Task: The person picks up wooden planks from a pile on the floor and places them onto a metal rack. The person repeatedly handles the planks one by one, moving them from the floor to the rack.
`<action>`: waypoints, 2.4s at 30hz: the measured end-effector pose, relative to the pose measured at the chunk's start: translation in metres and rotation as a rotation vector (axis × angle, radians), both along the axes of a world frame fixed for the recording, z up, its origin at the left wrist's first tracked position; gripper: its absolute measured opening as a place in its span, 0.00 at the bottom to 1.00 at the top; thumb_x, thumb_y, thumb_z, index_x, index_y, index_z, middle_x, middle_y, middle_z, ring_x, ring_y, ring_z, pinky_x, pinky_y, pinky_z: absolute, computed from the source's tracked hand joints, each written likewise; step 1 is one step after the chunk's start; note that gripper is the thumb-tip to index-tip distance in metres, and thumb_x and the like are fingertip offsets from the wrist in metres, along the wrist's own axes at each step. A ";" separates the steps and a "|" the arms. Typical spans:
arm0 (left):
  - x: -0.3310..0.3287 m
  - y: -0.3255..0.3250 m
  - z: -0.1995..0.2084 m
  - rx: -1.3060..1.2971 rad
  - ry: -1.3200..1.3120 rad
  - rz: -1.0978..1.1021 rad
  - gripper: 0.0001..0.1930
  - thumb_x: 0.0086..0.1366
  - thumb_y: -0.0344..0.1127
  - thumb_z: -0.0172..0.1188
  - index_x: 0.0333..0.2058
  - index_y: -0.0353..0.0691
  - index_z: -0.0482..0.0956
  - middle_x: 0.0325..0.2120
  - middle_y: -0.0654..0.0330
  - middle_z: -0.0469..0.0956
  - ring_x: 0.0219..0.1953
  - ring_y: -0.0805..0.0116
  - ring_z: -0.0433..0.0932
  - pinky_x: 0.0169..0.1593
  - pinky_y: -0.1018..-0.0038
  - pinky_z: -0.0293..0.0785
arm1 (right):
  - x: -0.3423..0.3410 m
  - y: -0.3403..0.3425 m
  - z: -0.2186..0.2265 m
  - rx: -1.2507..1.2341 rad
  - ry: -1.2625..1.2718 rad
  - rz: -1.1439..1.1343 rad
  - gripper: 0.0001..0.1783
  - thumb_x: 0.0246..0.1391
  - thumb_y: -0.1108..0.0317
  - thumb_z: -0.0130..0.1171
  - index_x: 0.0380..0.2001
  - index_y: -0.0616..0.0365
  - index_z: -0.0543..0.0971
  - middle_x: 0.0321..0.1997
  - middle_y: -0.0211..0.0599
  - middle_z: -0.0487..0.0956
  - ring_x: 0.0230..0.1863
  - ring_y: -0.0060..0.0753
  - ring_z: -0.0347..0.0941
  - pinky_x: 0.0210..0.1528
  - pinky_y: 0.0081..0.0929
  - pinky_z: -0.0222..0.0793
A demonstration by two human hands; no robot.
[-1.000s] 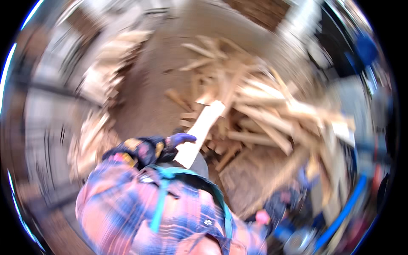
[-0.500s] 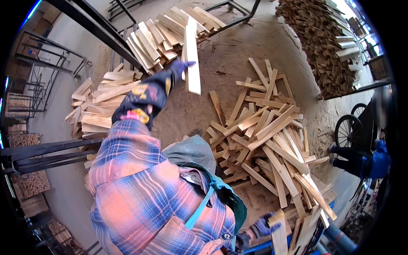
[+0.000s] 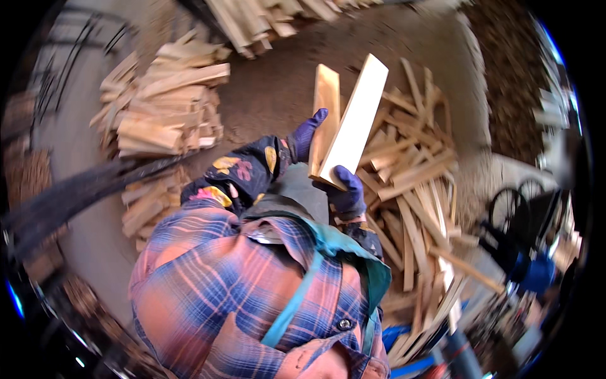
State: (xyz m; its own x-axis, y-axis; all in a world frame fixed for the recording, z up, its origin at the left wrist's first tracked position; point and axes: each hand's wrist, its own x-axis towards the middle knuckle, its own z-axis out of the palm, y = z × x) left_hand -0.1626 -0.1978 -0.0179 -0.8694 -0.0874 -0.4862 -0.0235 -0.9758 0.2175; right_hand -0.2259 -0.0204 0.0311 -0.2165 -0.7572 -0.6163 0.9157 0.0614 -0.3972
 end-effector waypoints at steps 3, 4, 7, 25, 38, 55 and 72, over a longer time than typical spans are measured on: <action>0.055 -0.026 0.001 0.037 0.079 0.222 0.39 0.57 0.61 0.59 0.56 0.35 0.65 0.50 0.49 0.73 0.49 0.57 0.74 0.56 0.62 0.68 | 0.006 -0.052 0.015 0.050 0.135 0.439 0.25 0.49 0.60 0.61 0.46 0.68 0.73 0.40 0.43 0.78 0.37 0.39 0.78 0.39 0.36 0.78; 0.074 -0.031 -0.003 0.057 0.097 0.251 0.38 0.57 0.60 0.60 0.56 0.35 0.65 0.50 0.49 0.73 0.49 0.58 0.74 0.56 0.62 0.68 | 0.011 -0.069 0.021 0.090 0.214 0.642 0.25 0.50 0.59 0.61 0.45 0.68 0.74 0.39 0.41 0.78 0.36 0.37 0.78 0.37 0.33 0.78; 0.085 -0.045 -0.007 0.008 0.008 0.329 0.40 0.58 0.57 0.60 0.58 0.32 0.60 0.50 0.44 0.71 0.50 0.51 0.74 0.56 0.59 0.69 | -0.005 -0.126 0.025 0.124 0.376 1.139 0.27 0.51 0.49 0.60 0.42 0.64 0.78 0.33 0.36 0.80 0.30 0.30 0.78 0.30 0.24 0.74; 0.289 -0.315 -0.157 -0.492 -0.791 0.038 0.26 0.67 0.50 0.41 0.58 0.40 0.61 0.54 0.50 0.66 0.51 0.50 0.71 0.54 0.56 0.67 | -0.024 0.022 -0.001 0.544 1.215 0.813 0.26 0.49 0.47 0.50 0.34 0.59 0.81 0.36 0.51 0.80 0.40 0.51 0.76 0.43 0.43 0.70; -0.142 0.252 0.010 -0.782 0.071 -1.297 0.22 0.65 0.43 0.55 0.54 0.41 0.70 0.43 0.59 0.79 0.39 0.72 0.78 0.41 0.79 0.71 | -0.012 0.485 -0.077 0.188 0.079 -1.630 0.40 0.48 0.32 0.50 0.57 0.44 0.60 0.61 0.37 0.59 0.60 0.44 0.55 0.55 0.51 0.56; -0.302 0.651 0.060 -1.351 0.885 -1.324 0.26 0.61 0.38 0.60 0.56 0.36 0.66 0.51 0.48 0.72 0.53 0.61 0.72 0.55 0.72 0.69 | -0.061 0.587 -0.050 0.292 0.148 -1.687 0.27 0.47 0.48 0.66 0.46 0.54 0.76 0.35 0.27 0.78 0.26 0.16 0.70 0.26 0.15 0.67; -0.276 0.727 0.084 -1.780 1.211 -0.899 0.36 0.43 0.44 0.68 0.51 0.34 0.68 0.43 0.47 0.70 0.48 0.51 0.71 0.53 0.63 0.70 | 0.047 0.576 -0.022 0.424 0.323 -1.738 0.28 0.58 0.62 0.57 0.58 0.64 0.67 0.56 0.39 0.72 0.55 0.33 0.69 0.59 0.29 0.64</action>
